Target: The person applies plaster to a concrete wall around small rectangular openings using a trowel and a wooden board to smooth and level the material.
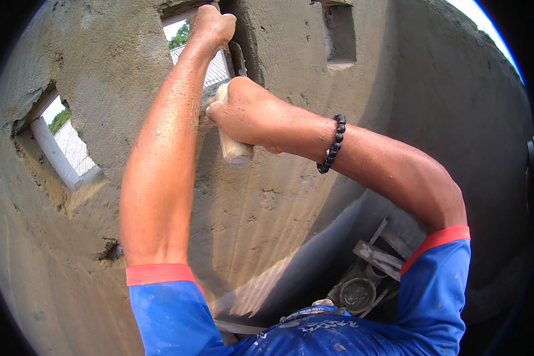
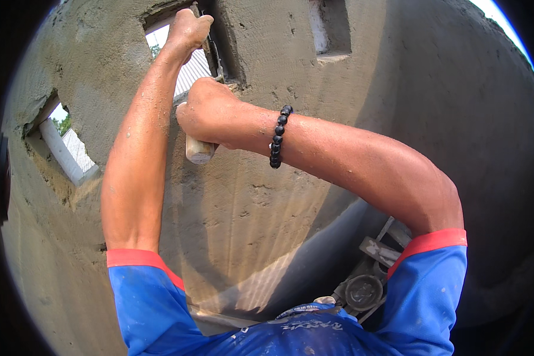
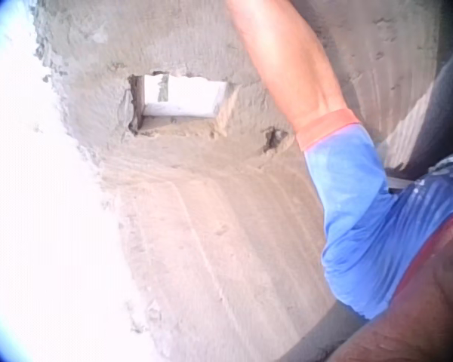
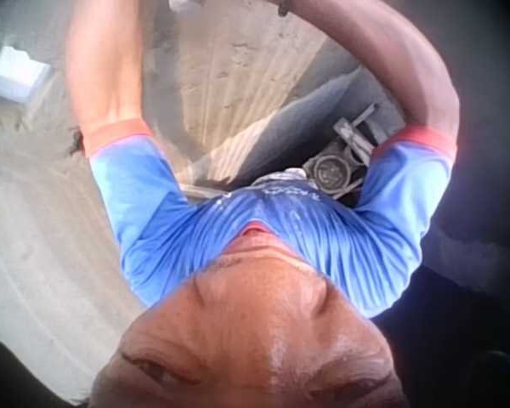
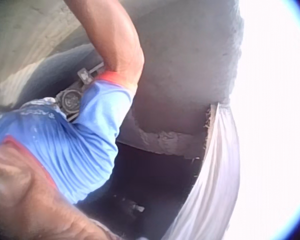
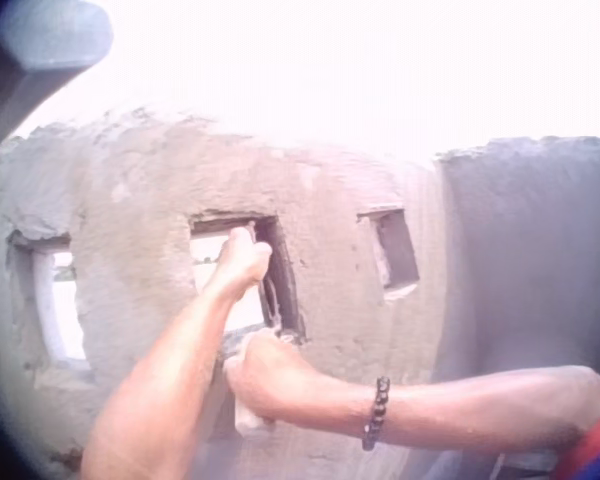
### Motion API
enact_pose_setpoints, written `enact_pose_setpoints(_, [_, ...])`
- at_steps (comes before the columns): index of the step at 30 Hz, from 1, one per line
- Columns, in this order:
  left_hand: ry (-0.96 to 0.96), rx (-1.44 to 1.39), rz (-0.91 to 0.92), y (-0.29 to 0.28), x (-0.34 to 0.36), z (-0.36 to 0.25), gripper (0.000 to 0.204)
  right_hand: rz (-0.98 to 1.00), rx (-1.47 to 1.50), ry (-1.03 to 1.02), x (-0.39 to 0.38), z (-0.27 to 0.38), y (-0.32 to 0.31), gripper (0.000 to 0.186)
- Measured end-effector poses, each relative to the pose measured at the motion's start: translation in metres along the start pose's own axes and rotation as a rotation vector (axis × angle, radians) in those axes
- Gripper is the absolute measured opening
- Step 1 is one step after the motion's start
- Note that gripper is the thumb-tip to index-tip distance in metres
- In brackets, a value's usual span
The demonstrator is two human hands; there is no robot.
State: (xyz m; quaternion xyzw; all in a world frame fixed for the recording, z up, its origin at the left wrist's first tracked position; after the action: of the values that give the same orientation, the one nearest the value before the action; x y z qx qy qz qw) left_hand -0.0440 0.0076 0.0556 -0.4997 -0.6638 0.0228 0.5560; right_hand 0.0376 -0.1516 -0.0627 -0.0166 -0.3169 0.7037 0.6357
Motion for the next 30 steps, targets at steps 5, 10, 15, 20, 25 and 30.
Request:
enact_pose_setpoints(5, [-0.028, 0.137, -0.181, 0.016, -0.021, -0.019, 0.035, 0.038, 0.129, -0.036, -0.01, -0.03, -0.031, 0.034])
enact_pose_setpoints(10, [-0.178, 0.056, -0.058, 0.016, -0.03, -0.027, 0.025, 0.032, 0.113, -0.049, -0.011, -0.035, -0.035, 0.032])
enact_pose_setpoints(15, [-0.149, 0.056, -0.057, 0.008, -0.024, -0.017, 0.031, 0.015, 0.147, -0.004, -0.005, -0.023, -0.033, 0.033])
enact_pose_setpoints(20, [-0.106, 0.077, -0.036, 0.004, -0.027, -0.018, 0.037, 0.009, 0.208, -0.013, 0.005, -0.022, -0.03, 0.033])
enact_pose_setpoints(25, [-0.112, 0.039, 0.017, 0.004, -0.027, -0.017, 0.039, -0.039, 0.279, 0.033, 0.02, -0.028, -0.023, 0.032])
enact_pose_setpoints(30, [-0.13, -0.015, 0.013, -0.004, -0.029, -0.013, 0.042, -0.019, 0.249, 0.047, 0.031, -0.027, -0.02, 0.031])
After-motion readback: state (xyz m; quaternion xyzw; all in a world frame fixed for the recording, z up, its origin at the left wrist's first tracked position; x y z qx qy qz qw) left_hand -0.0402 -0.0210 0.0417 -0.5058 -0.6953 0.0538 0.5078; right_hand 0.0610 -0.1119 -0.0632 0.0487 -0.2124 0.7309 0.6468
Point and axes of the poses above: each hand's wrist, its own x-axis towards the middle knuckle, its own y-axis out of the palm, z = x × y, the point moved 3 cm from there along x, towards the middle knuckle, and after that the axes turned 3 degrees about x, right-handed, at the moved point
